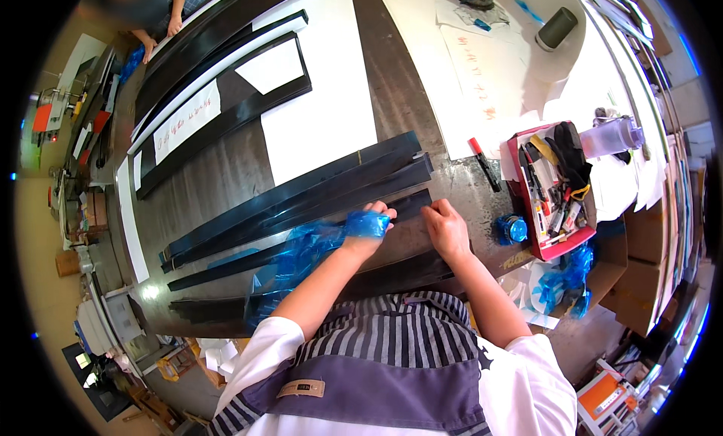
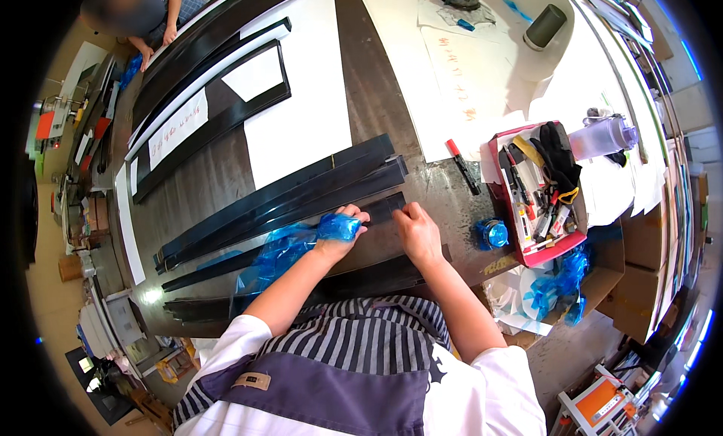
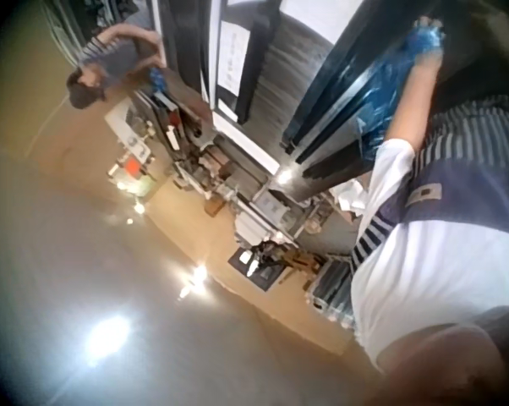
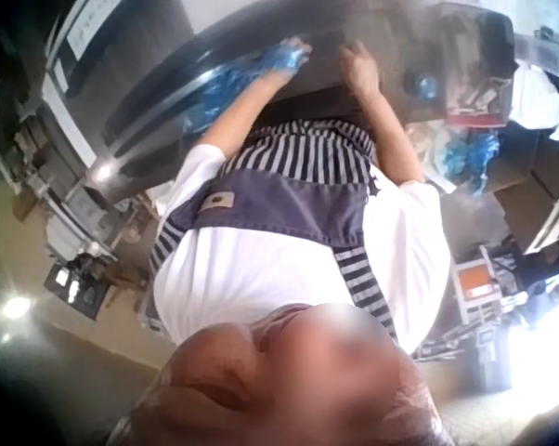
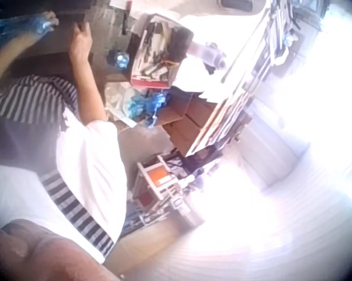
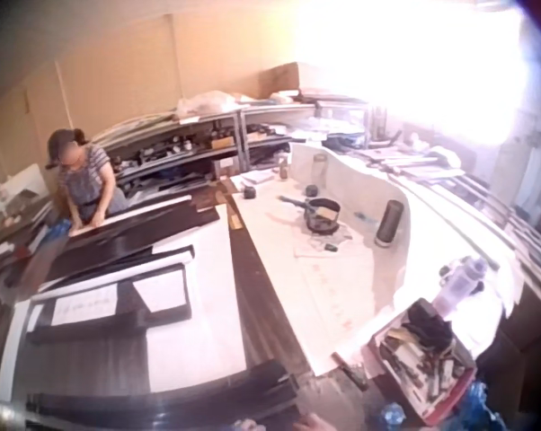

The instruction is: The person assembles long, dark rectangular frame pieces on a workbench. They remove blue protective film from the pieces, align them, and use a red marker to mark positions. The person also handles a small black rectangular object and a white paper template during the process.

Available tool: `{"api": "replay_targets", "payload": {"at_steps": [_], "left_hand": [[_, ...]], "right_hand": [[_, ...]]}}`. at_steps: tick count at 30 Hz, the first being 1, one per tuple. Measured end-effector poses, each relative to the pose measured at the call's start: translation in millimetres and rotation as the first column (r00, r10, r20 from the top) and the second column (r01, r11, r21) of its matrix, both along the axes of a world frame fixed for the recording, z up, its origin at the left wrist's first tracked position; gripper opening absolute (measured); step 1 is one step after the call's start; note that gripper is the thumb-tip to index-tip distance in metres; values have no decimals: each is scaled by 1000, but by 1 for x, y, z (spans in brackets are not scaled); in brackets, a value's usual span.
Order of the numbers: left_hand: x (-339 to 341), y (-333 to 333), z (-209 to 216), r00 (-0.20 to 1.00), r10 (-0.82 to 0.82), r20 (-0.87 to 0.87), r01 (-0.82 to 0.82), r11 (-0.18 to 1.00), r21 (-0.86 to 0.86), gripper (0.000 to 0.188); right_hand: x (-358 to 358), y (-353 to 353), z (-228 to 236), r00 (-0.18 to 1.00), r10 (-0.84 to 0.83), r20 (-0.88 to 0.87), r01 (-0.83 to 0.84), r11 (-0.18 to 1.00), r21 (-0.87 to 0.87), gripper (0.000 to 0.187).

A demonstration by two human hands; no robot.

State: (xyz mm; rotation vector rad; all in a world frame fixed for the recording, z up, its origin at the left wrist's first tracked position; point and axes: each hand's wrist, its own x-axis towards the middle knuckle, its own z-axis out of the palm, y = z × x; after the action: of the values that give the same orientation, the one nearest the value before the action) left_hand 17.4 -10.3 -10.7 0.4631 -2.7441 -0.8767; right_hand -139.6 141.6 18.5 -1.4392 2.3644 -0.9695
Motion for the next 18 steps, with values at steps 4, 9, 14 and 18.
{"api": "replay_targets", "payload": {"at_steps": [4,9,14,18], "left_hand": [[5,-4,-9,1000,25,-4,-24,995,93,19],[10,-5,-13,998,33,47,-37,996,86,21],[3,-1,1,995,88,55,-98,973,209,33],[2,-1,-13,993,105,46,-114,865,489,34]], "right_hand": [[18,-3,-32,980,68,-187,-42,989,138,16],[26,-4,-14,987,103,-126,-93,992,81,8],[37,-2,-17,970,220,-102,-221,975,3,9],[32,-6,-15,989,139,-42,-136,988,78,13]]}}
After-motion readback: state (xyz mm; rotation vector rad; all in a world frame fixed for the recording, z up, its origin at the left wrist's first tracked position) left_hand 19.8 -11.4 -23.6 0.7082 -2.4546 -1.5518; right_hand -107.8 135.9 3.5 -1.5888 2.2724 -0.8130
